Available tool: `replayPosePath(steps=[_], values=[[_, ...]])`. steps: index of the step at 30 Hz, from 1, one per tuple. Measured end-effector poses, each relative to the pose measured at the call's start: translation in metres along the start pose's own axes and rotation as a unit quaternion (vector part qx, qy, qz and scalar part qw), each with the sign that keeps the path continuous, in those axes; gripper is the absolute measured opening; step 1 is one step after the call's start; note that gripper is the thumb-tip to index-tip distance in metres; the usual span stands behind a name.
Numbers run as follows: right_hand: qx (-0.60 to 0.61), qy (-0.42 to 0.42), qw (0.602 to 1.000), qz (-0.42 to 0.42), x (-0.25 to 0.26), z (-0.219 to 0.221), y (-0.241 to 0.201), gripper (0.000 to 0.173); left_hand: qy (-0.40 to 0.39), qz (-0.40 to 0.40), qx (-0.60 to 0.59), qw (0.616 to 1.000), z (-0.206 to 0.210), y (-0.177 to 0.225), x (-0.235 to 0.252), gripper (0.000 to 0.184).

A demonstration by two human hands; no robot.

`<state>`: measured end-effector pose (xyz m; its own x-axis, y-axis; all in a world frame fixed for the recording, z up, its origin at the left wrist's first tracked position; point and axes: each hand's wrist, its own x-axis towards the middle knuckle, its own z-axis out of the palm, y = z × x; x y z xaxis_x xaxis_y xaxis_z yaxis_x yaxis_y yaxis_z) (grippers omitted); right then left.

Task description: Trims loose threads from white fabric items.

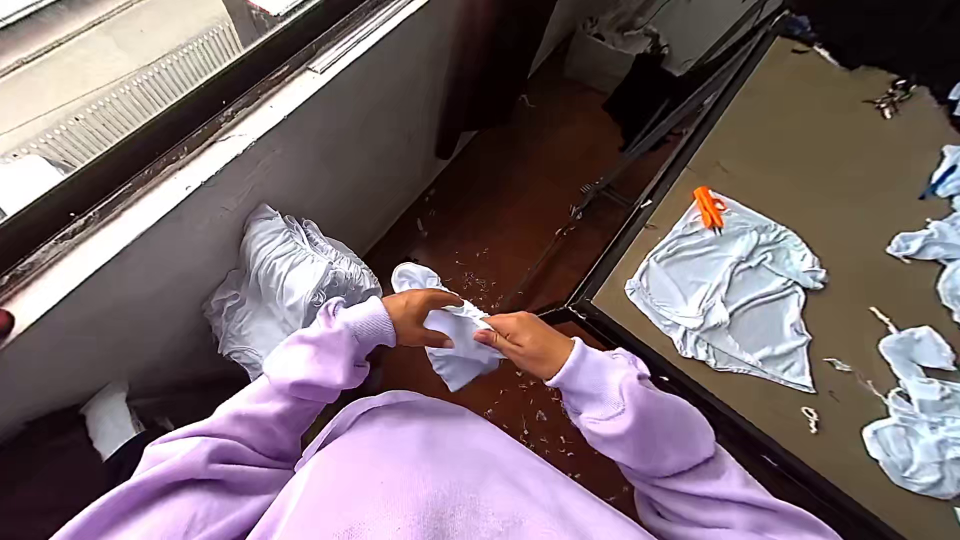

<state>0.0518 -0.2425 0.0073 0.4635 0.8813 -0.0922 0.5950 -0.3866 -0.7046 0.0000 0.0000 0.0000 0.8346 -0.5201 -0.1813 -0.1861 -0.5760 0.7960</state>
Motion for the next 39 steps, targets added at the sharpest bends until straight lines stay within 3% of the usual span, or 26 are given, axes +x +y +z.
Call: replayPosePath(steps=[1,2,4,6,8,10,12,15,16,18,20,21,22,24,25,27,28,30,31,33,36,39], values=[[0.027,0.042,0.999,-0.016,0.014,0.005,-0.006,0.040,0.029,0.054,-0.080,0.995,0.003,0.002,-0.003,0.073],[0.053,0.068,0.996,-0.030,0.027,0.010,-0.012,0.041,0.061,0.077,-0.115,0.989,0.005,0.004,-0.005,0.073],[0.123,0.068,0.990,-0.032,0.048,0.012,-0.024,0.038,0.132,0.105,-0.101,0.980,-0.007,0.000,-0.014,0.045],[0.209,-0.025,0.977,0.015,0.055,0.006,-0.035,0.036,0.193,0.128,-0.108,0.967,-0.032,-0.010,-0.037,0.020],[0.257,-0.139,0.956,0.037,0.055,0.005,-0.035,0.038,0.245,0.172,-0.193,0.935,-0.059,-0.024,-0.066,0.016],[0.211,-0.215,0.953,0.012,0.057,0.011,-0.029,0.020,0.242,0.225,-0.282,0.901,-0.084,-0.042,-0.095,0.019],[0.163,-0.202,0.965,-0.023,0.066,0.019,-0.035,0.012,0.203,0.194,-0.254,0.926,-0.099,-0.050,-0.122,0.029],[0.193,-0.119,0.970,-0.085,0.087,0.034,-0.061,0.018,0.129,0.086,-0.117,0.981,-0.074,-0.038,-0.129,0.068],[0.200,-0.097,0.969,-0.106,0.095,0.039,-0.069,0.019,0.137,0.088,-0.102,0.981,-0.058,-0.040,-0.124,0.062],[0.171,-0.105,0.972,-0.120,0.109,0.043,-0.074,0.020,0.148,0.096,-0.117,0.977,-0.042,-0.053,-0.125,0.031],[0.034,-0.234,0.971,-0.035,0.115,0.036,-0.071,0.026,0.169,0.090,-0.129,0.973,-0.054,-0.069,-0.150,0.016],[-0.041,-0.313,0.948,0.047,0.118,0.035,-0.072,0.034,0.178,0.077,-0.109,0.975,-0.064,-0.075,-0.169,0.014],[-0.109,-0.359,0.918,0.125,0.122,0.040,-0.073,0.040,0.174,0.052,-0.063,0.981,-0.073,-0.078,-0.190,0.015],[-0.207,-0.338,0.903,0.168,0.127,0.056,-0.071,0.046,0.101,-0.060,0.061,0.991,-0.078,-0.078,-0.224,0.016],[-0.232,-0.289,0.920,0.129,0.128,0.064,-0.071,0.045,0.024,-0.162,0.100,0.981,-0.074,-0.074,-0.234,0.017],[-0.225,-0.177,0.958,-0.020,0.130,0.084,-0.073,0.035,-0.137,-0.375,0.133,0.907,-0.056,-0.074,-0.236,0.027],[-0.195,-0.143,0.965,-0.098,0.133,0.095,-0.076,0.029,-0.188,-0.437,0.134,0.869,-0.048,-0.082,-0.239,0.029],[-0.112,-0.150,0.957,-0.220,0.143,0.118,-0.093,0.033,-0.238,-0.502,0.114,0.824,-0.052,-0.094,-0.256,0.032],[-0.072,-0.175,0.947,-0.261,0.151,0.128,-0.104,0.035,-0.229,-0.519,0.093,0.818,-0.064,-0.096,-0.270,0.030],[-0.012,-0.199,0.930,-0.308,0.168,0.140,-0.129,0.029,-0.116,-0.528,0.089,0.836,-0.093,-0.091,-0.306,0.020],[0.037,-0.115,0.940,-0.320,0.198,0.150,-0.155,0.015,0.131,-0.459,0.260,0.839,-0.135,-0.087,-0.342,0.018],[0.045,-0.039,0.961,-0.271,0.235,0.155,-0.151,0.010,0.224,-0.416,0.339,0.813,-0.181,-0.103,-0.316,0.018]])
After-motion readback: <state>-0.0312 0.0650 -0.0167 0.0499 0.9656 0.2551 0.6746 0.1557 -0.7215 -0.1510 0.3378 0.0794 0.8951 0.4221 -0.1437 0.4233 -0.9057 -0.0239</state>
